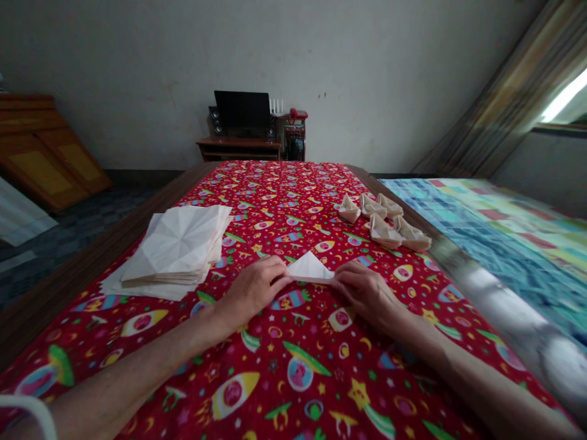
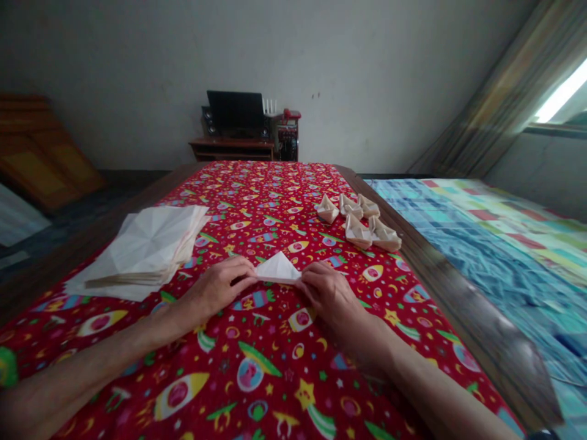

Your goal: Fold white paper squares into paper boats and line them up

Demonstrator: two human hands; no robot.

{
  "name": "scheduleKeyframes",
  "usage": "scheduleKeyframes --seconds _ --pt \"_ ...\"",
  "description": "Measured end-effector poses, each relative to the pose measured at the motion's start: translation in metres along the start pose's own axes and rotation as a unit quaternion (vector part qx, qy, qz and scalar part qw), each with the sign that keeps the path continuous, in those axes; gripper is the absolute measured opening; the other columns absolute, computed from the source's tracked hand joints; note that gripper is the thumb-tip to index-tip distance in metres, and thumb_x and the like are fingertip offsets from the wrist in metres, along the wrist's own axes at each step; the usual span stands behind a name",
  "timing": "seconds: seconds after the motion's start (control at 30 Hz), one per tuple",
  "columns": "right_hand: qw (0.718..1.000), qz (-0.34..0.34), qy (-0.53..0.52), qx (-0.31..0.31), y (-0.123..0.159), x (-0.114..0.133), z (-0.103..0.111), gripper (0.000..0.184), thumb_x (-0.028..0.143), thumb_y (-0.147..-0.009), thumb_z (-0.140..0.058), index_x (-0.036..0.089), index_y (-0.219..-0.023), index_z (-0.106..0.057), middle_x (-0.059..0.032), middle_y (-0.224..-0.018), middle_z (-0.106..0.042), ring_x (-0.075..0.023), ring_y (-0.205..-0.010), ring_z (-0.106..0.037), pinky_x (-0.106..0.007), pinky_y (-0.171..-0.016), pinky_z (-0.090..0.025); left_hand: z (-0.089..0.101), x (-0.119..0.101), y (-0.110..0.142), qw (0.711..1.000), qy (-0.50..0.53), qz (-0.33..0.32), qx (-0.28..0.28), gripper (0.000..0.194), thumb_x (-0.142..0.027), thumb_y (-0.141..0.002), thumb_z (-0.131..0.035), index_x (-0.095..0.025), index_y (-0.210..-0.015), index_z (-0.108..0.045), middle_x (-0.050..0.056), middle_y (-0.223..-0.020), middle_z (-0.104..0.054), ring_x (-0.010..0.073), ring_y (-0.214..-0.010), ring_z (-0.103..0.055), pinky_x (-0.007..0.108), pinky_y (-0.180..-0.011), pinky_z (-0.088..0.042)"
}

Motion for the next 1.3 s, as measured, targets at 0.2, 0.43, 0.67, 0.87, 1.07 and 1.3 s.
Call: scheduleKeyframes --seconds 0.2,0.43,0.67,0.87,1.07,1.3 --pt "0.992 -0.128 -0.004 -0.009 -0.006 -0.011 -0.005 0.027 0.033 -0.092 -0.047 0.018 -0.073 -0.057 -0.0026 -0.072 -0.061 -0.0142 -0.068 -0.055 -0.025 -0.063 -0.038 0.004 0.011 -0.005 0.996 -0.007 0.086 -0.017 0.022 -0.026 -0.087 -0.058 -0.016 -0.067 -0.059 0.000 -0.076 -0.056 0.0131 -0.072 -0.055 0.024 -0.068 -0.042" --pt "0.985 -0.152 0.077 0.015 -0.009 -0.007 -0.004 0.026 0.034 -0.092 -0.044 0.018 -0.073 -0.053 -0.0033 -0.072 -0.060 -0.0141 -0.067 -0.055 -0.025 -0.063 -0.034 0.003 0.012 -0.010 0.983 -0.154 0.096 0.008 0.025 -0.033 -0.091 -0.050 -0.017 -0.073 -0.056 0.001 -0.081 -0.055 0.0145 -0.075 -0.055 0.025 -0.063 -0.038" --pt "0.984 -0.131 0.112 0.032 -0.015 -0.011 -0.004 0.030 0.036 -0.091 -0.044 0.018 -0.067 -0.050 -0.0007 -0.063 -0.055 -0.0114 -0.057 -0.048 -0.025 -0.056 -0.028 0.003 0.010 -0.012 0.980 -0.169 0.104 0.005 0.020 -0.034 -0.087 -0.055 -0.019 -0.073 -0.054 0.000 -0.081 -0.055 0.0146 -0.074 -0.056 0.025 -0.064 -0.041" --pt "0.984 -0.133 0.113 0.029 -0.017 -0.006 0.000 0.029 0.033 -0.089 -0.046 0.018 -0.065 -0.053 -0.0007 -0.060 -0.055 -0.0112 -0.055 -0.046 -0.025 -0.055 -0.026 0.002 -0.005 -0.015 0.986 -0.161 -0.035 -0.024 0.025 -0.015 -0.086 -0.055 -0.022 -0.110 -0.057 0.006 -0.117 -0.055 0.0215 -0.108 -0.052 0.035 -0.090 -0.045" --pt "0.985 -0.130 0.114 0.014 -0.017 -0.012 -0.003 0.029 0.034 -0.087 -0.048 0.017 -0.065 -0.056 -0.0002 -0.057 -0.054 -0.0102 -0.051 -0.043 -0.024 -0.053 -0.025 -0.017 -0.031 -0.008 0.976 -0.122 -0.155 0.091 0.035 -0.008 -0.091 -0.040 -0.014 -0.123 -0.053 0.006 -0.128 -0.057 0.0179 -0.122 -0.046 0.033 -0.105 -0.038" --pt "0.987 -0.112 0.114 -0.001 -0.015 -0.015 -0.004 0.028 0.032 -0.089 -0.048 0.017 -0.066 -0.055 -0.0013 -0.058 -0.056 -0.0123 -0.053 -0.048 -0.025 -0.054 -0.032 -0.019 -0.039 -0.001 0.974 -0.116 -0.101 0.168 0.057 -0.012 -0.084 -0.042 -0.011 -0.140 -0.033 0.010 -0.148 -0.034 0.0196 -0.138 -0.027 0.038 -0.115 -0.023"
Point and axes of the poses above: each hand's wrist, its own y-axis away from the middle knuckle, its own z-axis out of the back of the hand, x = y × z, the point moved 3 cm from there along -y, towards the middle knuckle
